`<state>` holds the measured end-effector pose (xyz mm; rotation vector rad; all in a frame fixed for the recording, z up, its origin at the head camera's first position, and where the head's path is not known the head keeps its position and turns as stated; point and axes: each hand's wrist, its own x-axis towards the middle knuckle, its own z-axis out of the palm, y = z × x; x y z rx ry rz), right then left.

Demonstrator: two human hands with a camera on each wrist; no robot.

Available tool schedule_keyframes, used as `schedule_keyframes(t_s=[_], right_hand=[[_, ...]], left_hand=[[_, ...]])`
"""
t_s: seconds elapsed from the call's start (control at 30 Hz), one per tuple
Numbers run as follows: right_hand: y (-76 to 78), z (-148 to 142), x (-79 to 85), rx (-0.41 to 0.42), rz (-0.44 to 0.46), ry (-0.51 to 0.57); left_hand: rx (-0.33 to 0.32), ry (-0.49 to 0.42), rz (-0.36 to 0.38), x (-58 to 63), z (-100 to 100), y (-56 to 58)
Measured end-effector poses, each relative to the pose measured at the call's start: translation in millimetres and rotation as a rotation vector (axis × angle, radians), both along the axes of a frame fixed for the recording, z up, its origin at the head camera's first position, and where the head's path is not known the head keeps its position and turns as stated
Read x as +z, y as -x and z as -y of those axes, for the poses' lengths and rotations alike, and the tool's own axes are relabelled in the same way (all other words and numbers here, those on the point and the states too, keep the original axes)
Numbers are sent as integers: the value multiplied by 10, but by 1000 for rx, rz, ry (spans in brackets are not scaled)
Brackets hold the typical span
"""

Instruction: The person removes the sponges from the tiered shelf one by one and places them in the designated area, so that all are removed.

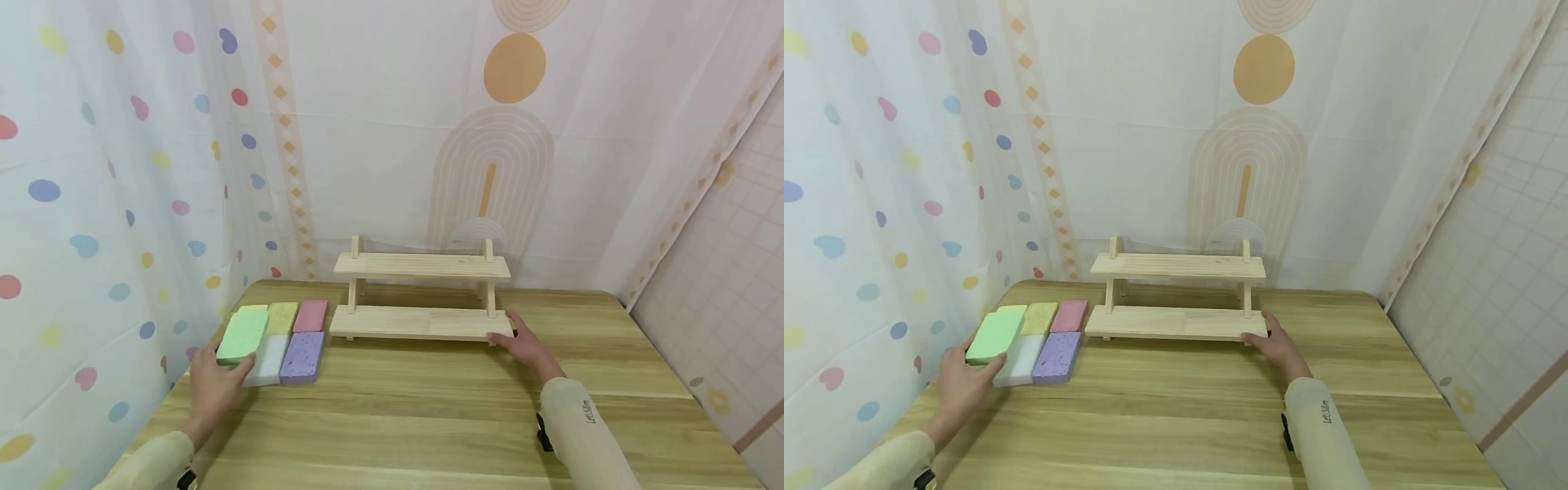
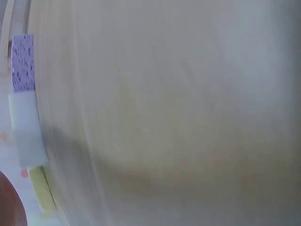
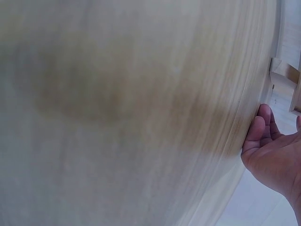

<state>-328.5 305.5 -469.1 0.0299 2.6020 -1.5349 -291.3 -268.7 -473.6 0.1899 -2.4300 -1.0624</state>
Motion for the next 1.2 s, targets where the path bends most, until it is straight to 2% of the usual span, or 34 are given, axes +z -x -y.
schedule_keyframes(t_s=[0.1, 0.2, 0.4, 0.57, 0.7, 0.93, 1.2], right_hand=[[-18, 7, 21, 15, -6, -17], [-19, 11, 19, -7, 14, -2], [11, -5, 1, -22, 28, 13], [-20, 32, 37, -25, 28, -11], [-53, 57, 54, -25, 19, -21], [-62, 75, 71, -13, 2, -24], [-67, 74, 62, -17, 4, -16]], left_hand=[[3, 18, 0, -1, 106, -18], [8, 29, 19, -2, 198, -50], [10, 59, -9, -17, 357, -87], [5, 49, 17, -66, 446, -105], [10, 55, 41, -101, 476, -123], [18, 36, 139, -141, 486, -107], [-5, 15, 181, -153, 452, -61]])
